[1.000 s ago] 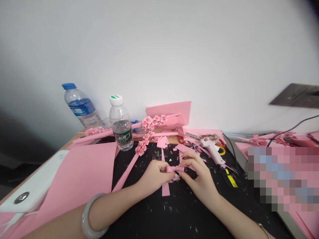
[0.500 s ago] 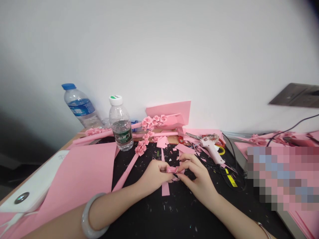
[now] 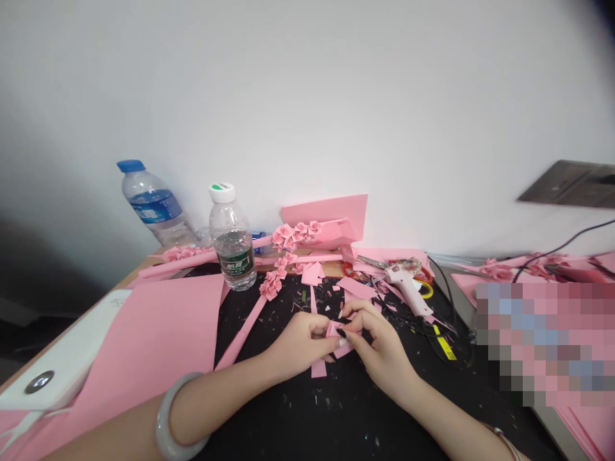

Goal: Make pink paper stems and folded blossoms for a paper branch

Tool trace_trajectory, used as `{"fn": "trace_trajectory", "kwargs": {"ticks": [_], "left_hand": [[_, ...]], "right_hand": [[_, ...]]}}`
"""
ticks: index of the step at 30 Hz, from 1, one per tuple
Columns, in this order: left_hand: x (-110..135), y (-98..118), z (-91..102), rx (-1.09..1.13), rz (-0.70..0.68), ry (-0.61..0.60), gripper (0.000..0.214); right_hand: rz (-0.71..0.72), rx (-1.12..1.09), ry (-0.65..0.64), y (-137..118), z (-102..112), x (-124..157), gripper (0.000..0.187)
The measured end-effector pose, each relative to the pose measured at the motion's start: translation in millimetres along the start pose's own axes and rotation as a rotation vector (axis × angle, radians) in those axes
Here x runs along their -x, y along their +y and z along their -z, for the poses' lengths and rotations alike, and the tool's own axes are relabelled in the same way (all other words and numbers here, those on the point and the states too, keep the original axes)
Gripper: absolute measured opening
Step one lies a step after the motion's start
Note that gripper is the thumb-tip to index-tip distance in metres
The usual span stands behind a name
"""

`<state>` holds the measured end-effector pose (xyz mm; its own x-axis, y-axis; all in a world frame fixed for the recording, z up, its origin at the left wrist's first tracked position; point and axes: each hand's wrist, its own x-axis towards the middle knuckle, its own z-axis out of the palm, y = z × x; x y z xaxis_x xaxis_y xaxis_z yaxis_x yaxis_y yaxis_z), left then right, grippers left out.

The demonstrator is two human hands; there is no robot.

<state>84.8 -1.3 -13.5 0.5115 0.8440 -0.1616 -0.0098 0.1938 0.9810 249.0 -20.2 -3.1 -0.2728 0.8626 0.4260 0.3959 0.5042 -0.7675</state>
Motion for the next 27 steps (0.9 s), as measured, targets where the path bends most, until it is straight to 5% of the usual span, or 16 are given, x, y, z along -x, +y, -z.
{"fn": "trace_trajectory", "kwargs": {"ticks": [11, 24, 27], "left_hand": [[1, -1, 2.5, 0.037, -0.002, -0.070, 0.015], [-1, 4, 4.1, 0.019, -0.059, -0.029, 0.023], [0, 5, 4.2, -0.007, -0.065, -0.046, 0.022]], "right_hand": [[0.202, 0.146, -0.032, 3, 7, -3, 0.014], [0.097, 0.015, -0.131, 2, 18, -4, 0.031], [0.088, -0.005, -0.074, 1, 17, -5, 0.025]]}}
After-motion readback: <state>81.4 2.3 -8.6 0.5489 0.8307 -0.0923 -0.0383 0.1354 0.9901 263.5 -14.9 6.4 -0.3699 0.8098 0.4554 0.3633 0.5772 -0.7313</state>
